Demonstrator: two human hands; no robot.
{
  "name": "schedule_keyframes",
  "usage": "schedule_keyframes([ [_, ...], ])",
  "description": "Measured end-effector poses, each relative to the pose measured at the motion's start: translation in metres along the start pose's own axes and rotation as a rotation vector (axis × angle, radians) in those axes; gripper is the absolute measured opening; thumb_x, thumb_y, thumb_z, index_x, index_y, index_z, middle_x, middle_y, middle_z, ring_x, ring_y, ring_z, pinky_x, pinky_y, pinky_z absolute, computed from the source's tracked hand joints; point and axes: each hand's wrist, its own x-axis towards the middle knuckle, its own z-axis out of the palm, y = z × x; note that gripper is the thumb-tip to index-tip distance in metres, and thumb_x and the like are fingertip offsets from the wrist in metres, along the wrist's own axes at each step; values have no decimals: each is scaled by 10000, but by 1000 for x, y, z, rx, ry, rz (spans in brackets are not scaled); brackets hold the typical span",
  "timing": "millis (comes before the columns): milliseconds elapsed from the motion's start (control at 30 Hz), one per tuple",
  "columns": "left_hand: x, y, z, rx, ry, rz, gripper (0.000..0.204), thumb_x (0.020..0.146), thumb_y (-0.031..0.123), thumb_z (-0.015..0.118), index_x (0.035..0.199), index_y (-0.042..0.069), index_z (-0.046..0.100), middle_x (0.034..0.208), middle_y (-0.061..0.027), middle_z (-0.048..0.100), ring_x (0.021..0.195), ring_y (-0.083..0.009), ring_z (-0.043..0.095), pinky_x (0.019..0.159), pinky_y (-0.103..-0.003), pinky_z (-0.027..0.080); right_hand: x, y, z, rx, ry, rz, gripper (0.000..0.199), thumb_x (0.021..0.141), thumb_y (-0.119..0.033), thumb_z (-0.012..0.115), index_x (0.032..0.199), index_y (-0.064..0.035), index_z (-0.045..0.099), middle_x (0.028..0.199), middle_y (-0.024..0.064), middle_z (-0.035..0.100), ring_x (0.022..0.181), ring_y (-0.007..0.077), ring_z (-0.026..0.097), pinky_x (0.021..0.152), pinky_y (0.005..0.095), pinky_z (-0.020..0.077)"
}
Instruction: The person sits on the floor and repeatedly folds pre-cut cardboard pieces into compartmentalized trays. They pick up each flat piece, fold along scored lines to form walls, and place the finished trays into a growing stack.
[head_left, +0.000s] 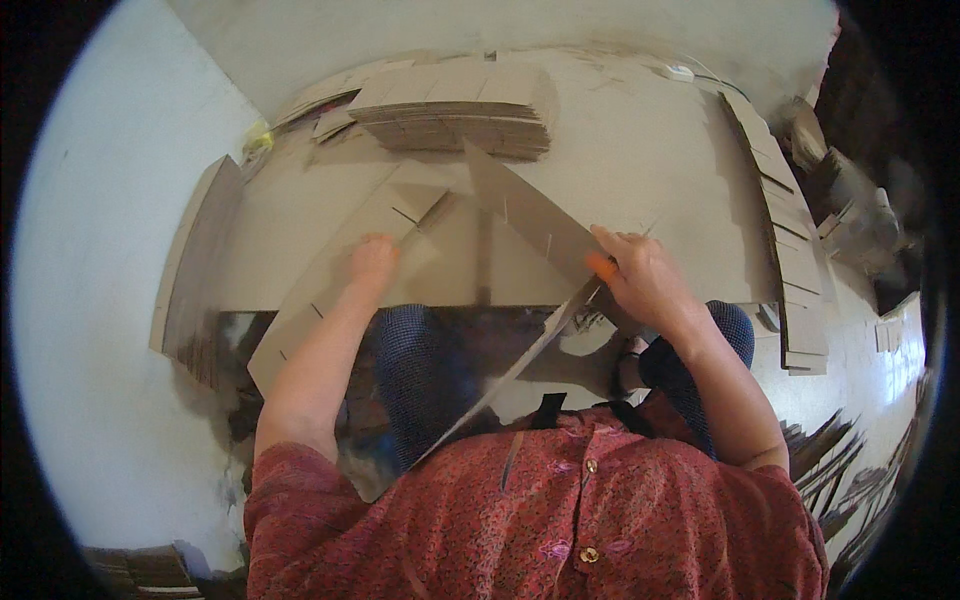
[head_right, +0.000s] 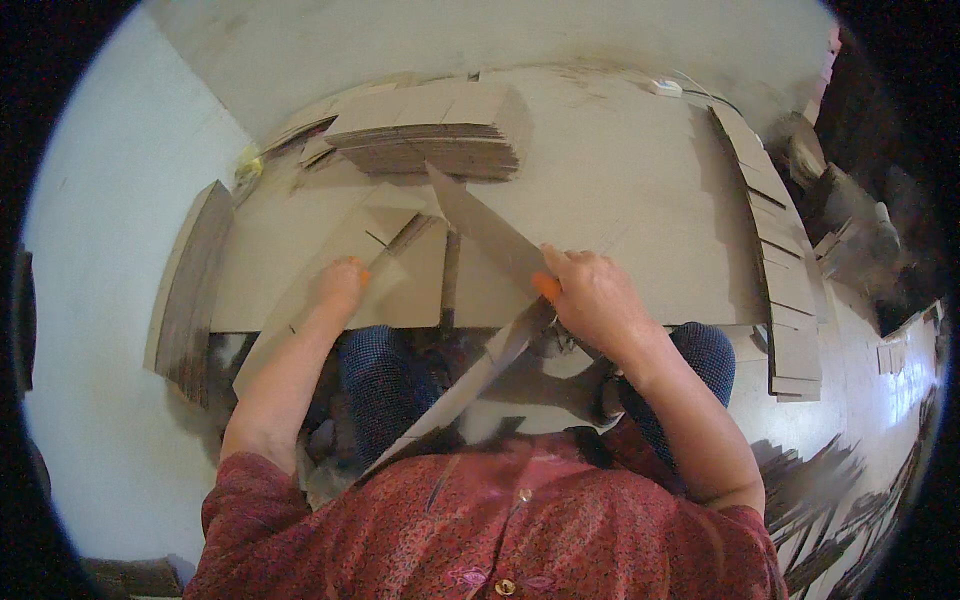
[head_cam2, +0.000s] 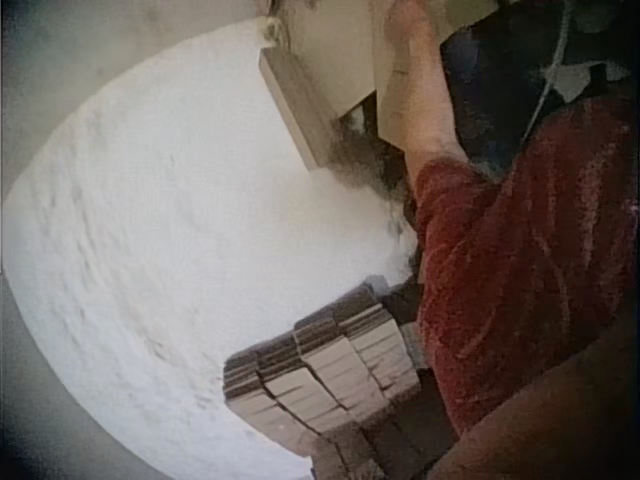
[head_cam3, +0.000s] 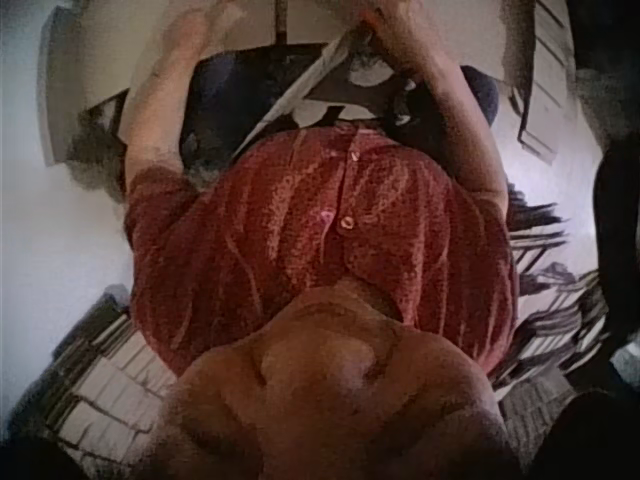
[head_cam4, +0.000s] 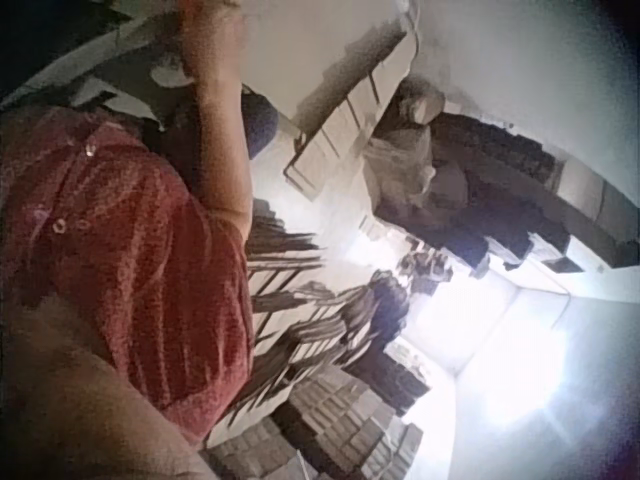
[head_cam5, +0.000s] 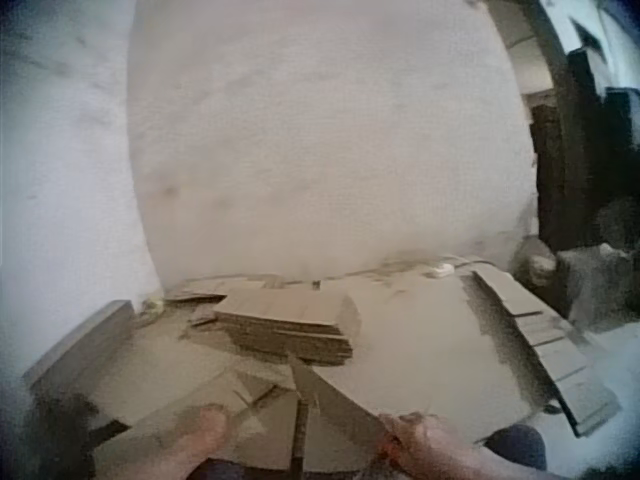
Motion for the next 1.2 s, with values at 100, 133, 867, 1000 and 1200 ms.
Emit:
schedule_keyframes([
  [100,5,-19,21,56,68,56,159,866,158,527,893,28,615,947,-200,637,866,-365,632,719,-472,505,7,-5,2,22,-61,50,271,879,-171,591,1073,18,603,816,263,618,791,422,602,702,452,479],
  [133,10,-19,20,57,77,73,149,860,136,516,895,32,616,945,-200,639,849,-369,633,702,-478,504,7,-1,4,36,-53,45,277,880,-157,594,1092,22,599,770,266,609,754,424,601,671,439,476],
  [867,38,-27,13,-467,22,-134,320,876,325,605,880,10,662,822,-179,663,771,-366,623,708,-438,487,-40,15,7,208,137,12,232,782,-4,532,1003,10,601,735,263,597,704,447,588,630,473,474],
  [1000,37,17,-63,-285,-121,60,353,883,331,584,883,-15,655,861,-218,652,801,-341,626,710,-448,476,-39,13,5,189,240,-87,276,795,-4,541,1065,-5,599,735,249,605,694,432,599,627,465,481],
  [1200,8,93,-77,-612,-191,394,203,845,153,649,928,-31,671,716,-172,624,651,-191,565,616,-369,458,-30,-13,-11,220,200,-143,361,823,29,507,1178,9,567,863,252,618,755,417,617,659,400,489],
])
